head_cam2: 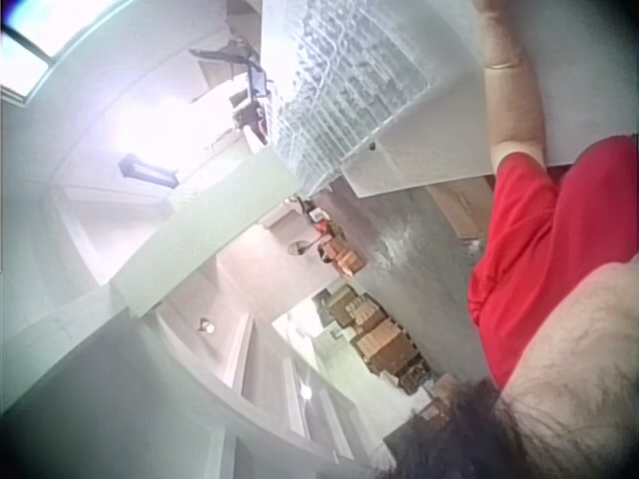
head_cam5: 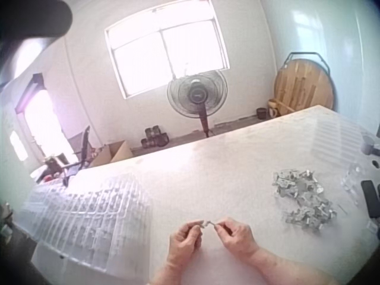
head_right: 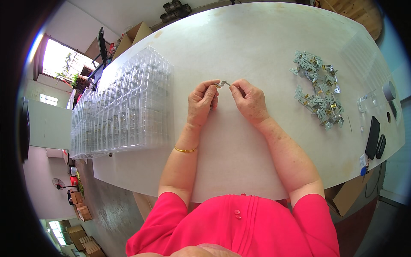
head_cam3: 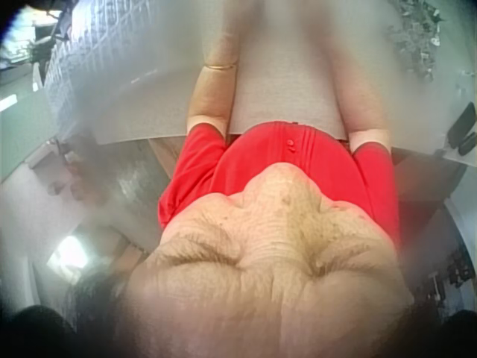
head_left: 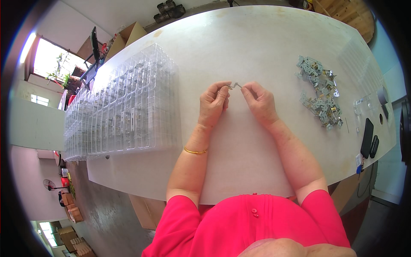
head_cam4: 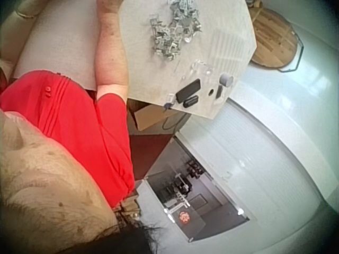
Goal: Assembling small metal components by inserting a pin and placing them into a tray.
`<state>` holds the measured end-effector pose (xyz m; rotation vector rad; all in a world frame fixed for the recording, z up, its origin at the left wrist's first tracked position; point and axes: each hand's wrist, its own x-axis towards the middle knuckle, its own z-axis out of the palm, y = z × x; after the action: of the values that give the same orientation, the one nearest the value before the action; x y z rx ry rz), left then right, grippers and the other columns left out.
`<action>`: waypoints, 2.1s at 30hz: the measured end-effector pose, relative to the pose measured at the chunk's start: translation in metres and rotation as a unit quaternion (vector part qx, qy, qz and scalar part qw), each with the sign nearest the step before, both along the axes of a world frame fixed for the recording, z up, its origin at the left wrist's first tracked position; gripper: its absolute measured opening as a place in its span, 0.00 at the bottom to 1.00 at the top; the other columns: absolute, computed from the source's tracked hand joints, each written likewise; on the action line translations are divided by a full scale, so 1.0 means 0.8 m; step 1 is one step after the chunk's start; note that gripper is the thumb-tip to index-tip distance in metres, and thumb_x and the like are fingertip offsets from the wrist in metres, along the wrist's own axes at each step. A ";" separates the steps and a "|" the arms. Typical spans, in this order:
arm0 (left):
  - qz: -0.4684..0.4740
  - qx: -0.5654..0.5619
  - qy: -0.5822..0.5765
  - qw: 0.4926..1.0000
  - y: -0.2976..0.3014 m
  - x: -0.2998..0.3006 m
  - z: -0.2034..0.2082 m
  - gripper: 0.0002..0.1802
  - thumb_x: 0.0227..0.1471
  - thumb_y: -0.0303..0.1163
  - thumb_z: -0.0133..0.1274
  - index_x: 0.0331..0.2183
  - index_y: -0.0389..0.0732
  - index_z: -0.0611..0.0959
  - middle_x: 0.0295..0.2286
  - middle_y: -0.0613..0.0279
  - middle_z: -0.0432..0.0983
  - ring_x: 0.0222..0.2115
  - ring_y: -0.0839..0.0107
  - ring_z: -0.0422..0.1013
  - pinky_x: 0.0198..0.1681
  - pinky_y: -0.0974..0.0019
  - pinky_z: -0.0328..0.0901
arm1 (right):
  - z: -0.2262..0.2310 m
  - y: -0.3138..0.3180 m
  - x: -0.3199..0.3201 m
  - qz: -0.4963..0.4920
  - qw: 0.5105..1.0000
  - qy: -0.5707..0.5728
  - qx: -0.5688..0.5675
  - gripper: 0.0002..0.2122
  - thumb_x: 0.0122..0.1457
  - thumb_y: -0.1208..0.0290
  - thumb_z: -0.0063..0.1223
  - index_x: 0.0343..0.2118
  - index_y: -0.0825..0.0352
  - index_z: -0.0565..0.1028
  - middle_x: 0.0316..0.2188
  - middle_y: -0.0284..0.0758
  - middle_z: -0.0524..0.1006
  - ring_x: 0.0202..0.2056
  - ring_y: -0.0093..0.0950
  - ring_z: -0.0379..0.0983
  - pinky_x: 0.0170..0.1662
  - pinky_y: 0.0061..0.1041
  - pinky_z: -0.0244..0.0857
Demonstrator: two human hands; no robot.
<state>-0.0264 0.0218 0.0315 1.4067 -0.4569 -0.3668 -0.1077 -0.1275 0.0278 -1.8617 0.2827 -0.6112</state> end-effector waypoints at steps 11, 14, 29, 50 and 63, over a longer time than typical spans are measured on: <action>-0.011 0.054 -0.055 0.997 -0.005 -0.002 -0.003 0.12 0.61 0.26 0.51 0.46 0.36 0.79 0.26 0.68 0.75 0.19 0.85 0.64 0.20 0.79 0.60 | 0.003 -0.004 -0.001 0.040 0.998 0.023 0.041 0.06 0.65 0.73 0.49 0.41 0.67 0.74 0.23 0.32 0.76 0.25 0.21 0.70 0.29 0.23 0.66; -0.015 0.041 -0.058 0.997 -0.006 -0.002 -0.007 0.12 0.61 0.26 0.52 0.46 0.34 0.75 0.27 0.65 0.76 0.19 0.85 0.65 0.19 0.79 0.60 | 0.008 -0.004 -0.003 0.072 0.994 0.036 0.074 0.07 0.66 0.73 0.46 0.42 0.67 0.75 0.27 0.33 0.77 0.28 0.21 0.73 0.33 0.22 0.69; -0.142 0.029 -0.023 0.989 -0.001 -0.006 0.005 0.08 0.59 0.30 0.56 0.36 0.41 0.73 0.24 0.67 0.73 0.18 0.84 0.64 0.19 0.79 0.58 | 0.008 -0.047 0.005 0.210 0.938 0.105 0.254 0.07 0.61 0.71 0.50 0.37 0.68 0.78 0.39 0.32 0.78 0.42 0.22 0.72 0.50 0.24 0.65; -0.149 -0.119 0.176 0.966 0.006 0.012 0.004 0.11 0.65 0.35 0.46 0.39 0.36 0.76 0.31 0.54 0.78 0.23 0.69 0.76 0.22 0.71 0.70 | 0.002 -0.030 0.004 0.170 0.946 -0.011 0.277 0.05 0.64 0.71 0.53 0.36 0.67 0.77 0.37 0.30 0.78 0.40 0.19 0.73 0.48 0.22 0.68; -0.066 -0.044 -0.032 0.996 -0.008 0.000 0.001 0.16 0.65 0.38 0.47 0.47 0.36 0.79 0.47 0.57 0.76 0.49 0.68 0.72 0.52 0.63 0.67 | -0.008 -0.028 0.011 0.114 0.943 -0.026 0.312 0.08 0.65 0.67 0.54 0.38 0.67 0.77 0.35 0.30 0.78 0.39 0.20 0.74 0.47 0.21 0.68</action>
<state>-0.0268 0.0156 0.0325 1.3082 -0.6139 -0.4044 -0.0990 -0.1500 0.0214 -1.2395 0.1925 -0.3527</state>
